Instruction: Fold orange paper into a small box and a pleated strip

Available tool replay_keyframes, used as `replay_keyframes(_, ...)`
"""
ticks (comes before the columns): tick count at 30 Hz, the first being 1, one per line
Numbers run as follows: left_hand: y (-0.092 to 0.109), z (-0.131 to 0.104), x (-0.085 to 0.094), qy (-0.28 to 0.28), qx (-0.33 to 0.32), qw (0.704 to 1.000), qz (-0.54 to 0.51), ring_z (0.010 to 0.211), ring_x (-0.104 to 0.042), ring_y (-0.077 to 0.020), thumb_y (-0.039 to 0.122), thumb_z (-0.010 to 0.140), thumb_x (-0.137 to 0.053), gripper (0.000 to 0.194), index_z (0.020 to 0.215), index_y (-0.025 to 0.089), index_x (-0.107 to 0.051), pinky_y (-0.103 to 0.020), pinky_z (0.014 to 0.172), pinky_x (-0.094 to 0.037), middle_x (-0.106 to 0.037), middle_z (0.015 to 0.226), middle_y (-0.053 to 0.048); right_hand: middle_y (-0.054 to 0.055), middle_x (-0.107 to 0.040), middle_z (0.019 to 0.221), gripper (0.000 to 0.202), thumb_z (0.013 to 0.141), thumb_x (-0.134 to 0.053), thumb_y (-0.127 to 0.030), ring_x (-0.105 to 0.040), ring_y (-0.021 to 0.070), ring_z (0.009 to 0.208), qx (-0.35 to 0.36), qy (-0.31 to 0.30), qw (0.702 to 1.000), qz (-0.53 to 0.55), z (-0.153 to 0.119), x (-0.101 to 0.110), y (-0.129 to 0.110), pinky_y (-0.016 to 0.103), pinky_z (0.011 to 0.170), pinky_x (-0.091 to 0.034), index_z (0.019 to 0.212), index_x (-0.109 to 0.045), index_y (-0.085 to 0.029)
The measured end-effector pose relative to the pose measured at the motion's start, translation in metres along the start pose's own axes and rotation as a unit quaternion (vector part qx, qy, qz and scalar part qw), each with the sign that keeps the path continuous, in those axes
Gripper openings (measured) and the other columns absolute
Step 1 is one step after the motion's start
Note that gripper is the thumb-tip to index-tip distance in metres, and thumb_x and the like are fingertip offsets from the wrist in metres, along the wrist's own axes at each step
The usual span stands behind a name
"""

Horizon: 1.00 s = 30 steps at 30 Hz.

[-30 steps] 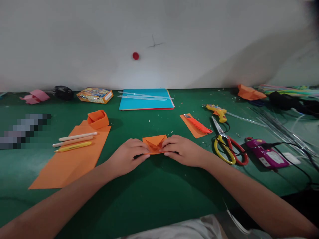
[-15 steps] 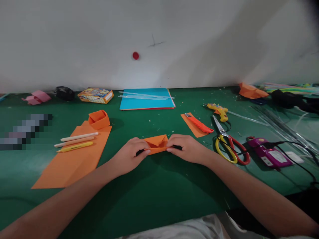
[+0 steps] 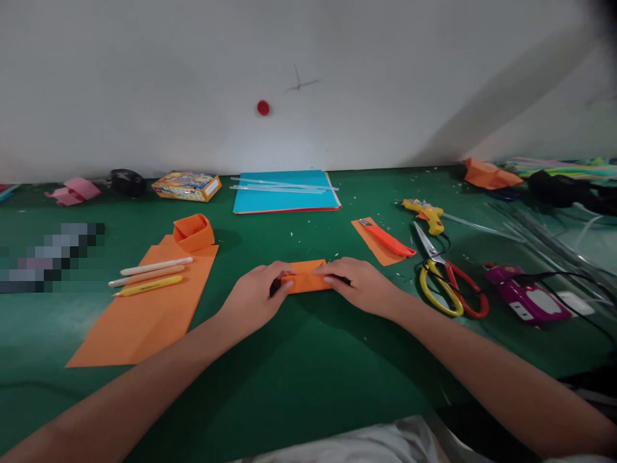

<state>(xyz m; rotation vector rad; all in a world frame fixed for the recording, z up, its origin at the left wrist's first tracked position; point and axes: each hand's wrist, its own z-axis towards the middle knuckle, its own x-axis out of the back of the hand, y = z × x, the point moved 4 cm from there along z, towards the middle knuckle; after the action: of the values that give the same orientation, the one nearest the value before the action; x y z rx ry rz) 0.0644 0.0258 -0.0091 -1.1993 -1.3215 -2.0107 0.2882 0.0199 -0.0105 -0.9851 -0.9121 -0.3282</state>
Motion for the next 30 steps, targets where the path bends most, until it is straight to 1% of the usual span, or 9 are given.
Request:
replay_keyframes(4, -0.003, 0.001, 0.003, 0.008, 0.01, 1.0, -0.022, 0.079, -0.072, -0.0181, 0.032, 0.095, -0.052, 0.017, 0.104, 0.025, -0.065, -0.028, 0.065, -0.053, -0.075, 0.093, 0.0, 0.006, -0.073, 0.113, 0.039, 0.094, -0.063, -0.026, -0.068, 0.0198, 0.089, -0.02, -0.021, 0.999, 0.014, 0.0, 0.0, 0.005, 0.036, 0.082, -0.055, 0.133, -0.065, -0.03)
replay_keyframes(9, -0.006, 0.002, 0.006, 0.018, 0.019, 0.998, -0.059, 0.08, -0.073, -0.0173, 0.033, 0.094, -0.055, 0.016, 0.103, 0.026, -0.066, -0.027, 0.065, -0.054, -0.077, 0.093, 0.001, 0.004, -0.073, 0.105, 0.041, 0.096, -0.058, -0.023, -0.067, 0.0177, 0.083, -0.041, -0.019, 0.998, 0.034, 0.001, 0.001, 0.008, 0.032, 0.074, -0.054, 0.135, -0.063, -0.032)
replay_keyframes(13, -0.006, 0.002, 0.006, 0.025, 0.004, 0.997, -0.069, 0.084, -0.075, -0.0183, 0.036, 0.095, -0.055, 0.021, 0.109, 0.026, -0.065, -0.026, 0.066, -0.056, -0.077, 0.095, 0.0, 0.002, -0.073, 0.098, 0.054, 0.096, -0.055, -0.02, -0.066, 0.0173, 0.08, -0.05, 0.0, 0.998, 0.038, 0.001, 0.001, 0.008, 0.032, 0.075, -0.055, 0.148, -0.05, -0.034)
replay_keyframes(14, -0.006, 0.002, 0.006, 0.026, 0.0, 0.997, -0.068, 0.084, -0.075, -0.0183, 0.036, 0.095, -0.055, 0.023, 0.113, 0.026, -0.065, -0.026, 0.065, -0.056, -0.077, 0.095, 0.0, 0.002, -0.072, 0.099, 0.054, 0.096, -0.053, -0.018, -0.066, 0.0171, 0.081, -0.044, 0.007, 0.998, 0.037, 0.001, 0.001, 0.008, 0.032, 0.076, -0.055, 0.148, -0.05, -0.035)
replay_keyframes(18, -0.005, 0.001, 0.006, 0.02, -0.009, 0.998, -0.051, 0.076, -0.072, -0.0169, 0.036, 0.093, -0.056, 0.027, 0.117, 0.026, -0.065, -0.025, 0.06, -0.053, -0.076, 0.088, 0.001, 0.003, -0.068, 0.096, 0.044, 0.097, -0.048, -0.013, -0.066, 0.0158, 0.084, -0.019, 0.027, 0.999, 0.036, 0.001, 0.0, 0.01, 0.029, 0.078, -0.053, 0.132, -0.067, -0.032)
replay_keyframes(23, -0.003, 0.001, 0.004, 0.009, -0.017, 1.0, -0.015, 0.068, -0.066, -0.0149, 0.032, 0.095, -0.054, 0.028, 0.119, 0.027, -0.068, -0.025, 0.059, -0.05, -0.071, 0.083, 0.001, 0.002, -0.066, 0.094, 0.042, 0.101, -0.047, -0.016, -0.064, 0.0148, 0.081, -0.015, 0.04, 0.999, 0.017, 0.002, -0.003, 0.011, 0.027, 0.075, -0.051, 0.134, -0.066, -0.033)
replay_keyframes(26, 0.0, -0.001, 0.003, 0.027, -0.063, 0.996, 0.063, 0.079, -0.064, -0.0191, 0.029, 0.097, -0.051, 0.035, 0.129, 0.027, -0.064, -0.031, 0.069, -0.053, -0.068, 0.089, -0.003, 0.003, -0.065, 0.093, 0.04, 0.102, -0.048, -0.018, -0.064, 0.0153, 0.08, -0.02, 0.046, 0.999, 0.003, 0.004, -0.005, 0.012, 0.028, 0.075, -0.052, 0.133, -0.067, -0.033)
replay_keyframes(28, 0.003, -0.003, 0.002, 0.052, -0.109, 0.984, 0.129, 0.093, -0.062, -0.0242, 0.025, 0.098, -0.049, 0.037, 0.131, 0.029, -0.064, -0.038, 0.08, -0.053, -0.066, 0.102, -0.009, 0.004, -0.065, 0.095, 0.039, 0.101, -0.049, -0.019, -0.063, 0.0169, 0.084, -0.017, 0.06, 0.998, -0.023, 0.005, -0.006, 0.012, 0.03, 0.076, -0.052, 0.131, -0.069, -0.033)
replay_keyframes(30, 0.007, -0.007, 0.002, 0.084, -0.151, 0.967, 0.188, 0.108, -0.058, -0.0298, 0.015, 0.096, -0.048, 0.042, 0.129, 0.035, -0.066, -0.047, 0.088, -0.05, -0.062, 0.122, -0.012, 0.006, -0.065, 0.101, 0.037, 0.1, -0.051, -0.019, -0.062, 0.0196, 0.091, -0.005, 0.08, 0.995, -0.062, 0.006, -0.006, 0.012, 0.033, 0.079, -0.052, 0.127, -0.071, -0.033)
